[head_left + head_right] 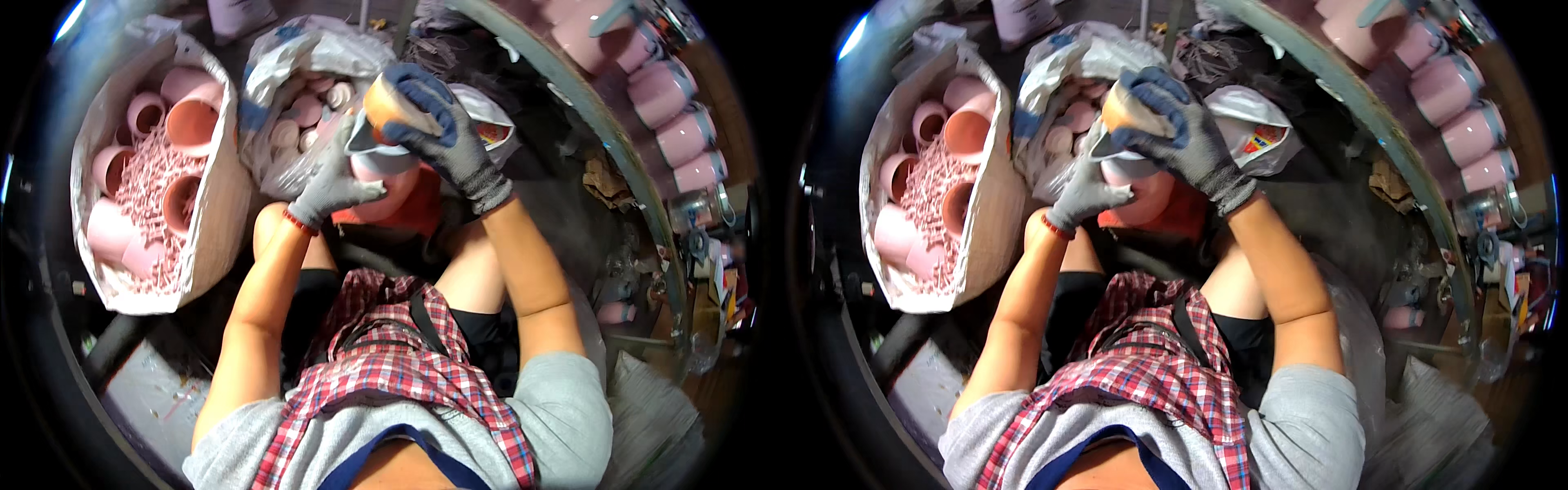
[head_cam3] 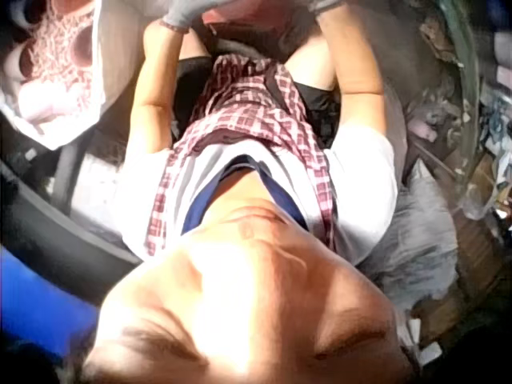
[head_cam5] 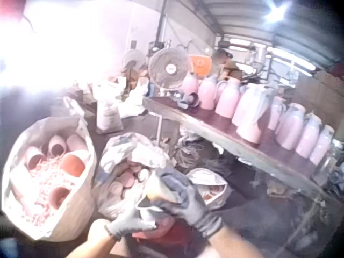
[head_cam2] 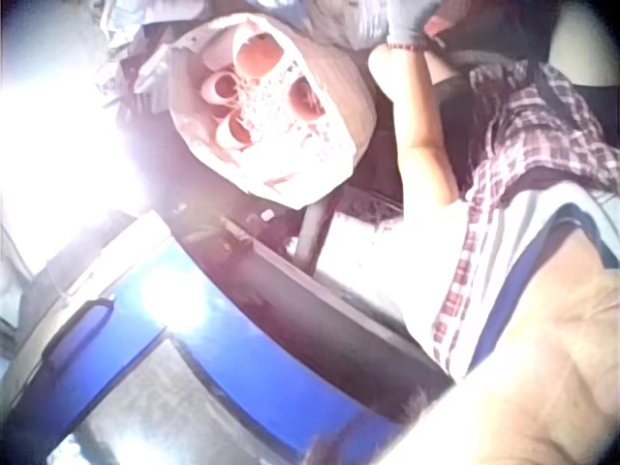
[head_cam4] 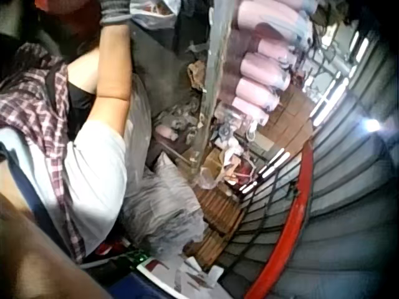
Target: The person assembles pink thermal carafes by hand, inserting white inner lids and grey outer lids into the bodies and then placing the finished items on a shelf.
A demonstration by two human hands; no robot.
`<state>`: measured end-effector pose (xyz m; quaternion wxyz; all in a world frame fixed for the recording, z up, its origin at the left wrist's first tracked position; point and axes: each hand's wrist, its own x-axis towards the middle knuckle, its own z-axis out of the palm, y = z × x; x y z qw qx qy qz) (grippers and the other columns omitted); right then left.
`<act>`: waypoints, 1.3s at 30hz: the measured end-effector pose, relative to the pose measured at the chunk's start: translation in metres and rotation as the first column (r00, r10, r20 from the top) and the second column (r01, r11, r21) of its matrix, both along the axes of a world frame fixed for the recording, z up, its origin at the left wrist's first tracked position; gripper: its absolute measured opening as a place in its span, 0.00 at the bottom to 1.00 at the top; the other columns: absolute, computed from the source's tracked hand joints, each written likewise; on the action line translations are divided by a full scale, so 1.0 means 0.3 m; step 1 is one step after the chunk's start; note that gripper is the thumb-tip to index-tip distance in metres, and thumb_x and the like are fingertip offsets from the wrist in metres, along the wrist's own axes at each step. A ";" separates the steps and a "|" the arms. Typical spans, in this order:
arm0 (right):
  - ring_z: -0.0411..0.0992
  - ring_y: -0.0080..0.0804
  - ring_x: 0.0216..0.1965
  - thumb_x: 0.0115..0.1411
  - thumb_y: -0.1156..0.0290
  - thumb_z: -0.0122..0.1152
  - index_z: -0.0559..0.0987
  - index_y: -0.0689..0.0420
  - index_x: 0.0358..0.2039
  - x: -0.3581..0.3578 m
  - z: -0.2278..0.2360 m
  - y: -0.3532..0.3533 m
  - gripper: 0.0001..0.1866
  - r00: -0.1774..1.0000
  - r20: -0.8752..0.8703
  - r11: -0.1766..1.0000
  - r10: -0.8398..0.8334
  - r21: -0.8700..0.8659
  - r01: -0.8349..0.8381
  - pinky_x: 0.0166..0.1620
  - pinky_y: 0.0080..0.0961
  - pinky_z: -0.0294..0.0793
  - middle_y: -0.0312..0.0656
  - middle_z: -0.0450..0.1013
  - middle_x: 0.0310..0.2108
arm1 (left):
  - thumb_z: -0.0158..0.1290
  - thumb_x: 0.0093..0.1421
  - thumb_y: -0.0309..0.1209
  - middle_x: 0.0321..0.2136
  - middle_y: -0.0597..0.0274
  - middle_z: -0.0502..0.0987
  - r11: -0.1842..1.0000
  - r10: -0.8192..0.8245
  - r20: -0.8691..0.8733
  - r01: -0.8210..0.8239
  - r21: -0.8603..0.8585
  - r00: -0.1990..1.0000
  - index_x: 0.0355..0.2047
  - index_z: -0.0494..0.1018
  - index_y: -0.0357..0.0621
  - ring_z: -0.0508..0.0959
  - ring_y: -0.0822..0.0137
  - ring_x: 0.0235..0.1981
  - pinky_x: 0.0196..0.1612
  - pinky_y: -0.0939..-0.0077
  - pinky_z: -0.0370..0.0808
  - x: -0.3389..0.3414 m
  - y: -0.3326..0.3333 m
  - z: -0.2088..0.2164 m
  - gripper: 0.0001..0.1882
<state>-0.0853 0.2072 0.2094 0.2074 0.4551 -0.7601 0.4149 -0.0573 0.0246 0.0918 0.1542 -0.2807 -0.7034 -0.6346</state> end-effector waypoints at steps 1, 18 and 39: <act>0.67 0.39 0.52 0.48 0.63 0.70 0.72 0.57 0.52 0.009 -0.002 -0.011 0.31 0.958 0.275 0.960 0.078 -0.280 0.002 0.56 0.33 0.64 0.45 0.68 0.52 | 0.68 0.38 0.44 0.59 0.52 0.58 0.994 0.055 -0.108 -0.064 -0.085 0.993 0.63 0.47 0.37 0.56 0.58 0.62 0.64 0.64 0.53 -0.012 -0.029 -0.002 0.58; 0.59 0.54 0.58 0.44 0.52 0.67 0.66 0.58 0.56 0.151 0.012 0.417 0.41 0.683 -0.226 0.700 -0.694 0.005 0.714 0.57 0.46 0.59 0.54 0.61 0.56 | 0.56 0.57 0.25 0.50 0.53 0.64 0.915 0.220 -0.239 -0.115 0.386 0.946 0.59 0.50 0.39 0.70 0.67 0.44 0.49 0.73 0.69 -0.587 -0.036 0.695 0.33; 0.54 0.52 0.63 0.39 0.33 0.64 0.39 0.55 0.66 0.485 0.417 1.726 0.66 -0.458 0.025 -0.438 -0.888 0.255 0.862 0.60 0.45 0.57 0.55 0.49 0.65 | 0.52 0.51 0.63 0.56 0.32 0.59 0.868 0.338 -0.461 -0.461 -0.184 0.821 0.60 0.53 0.34 0.60 0.38 0.58 0.60 0.57 0.58 -1.182 0.581 1.050 0.51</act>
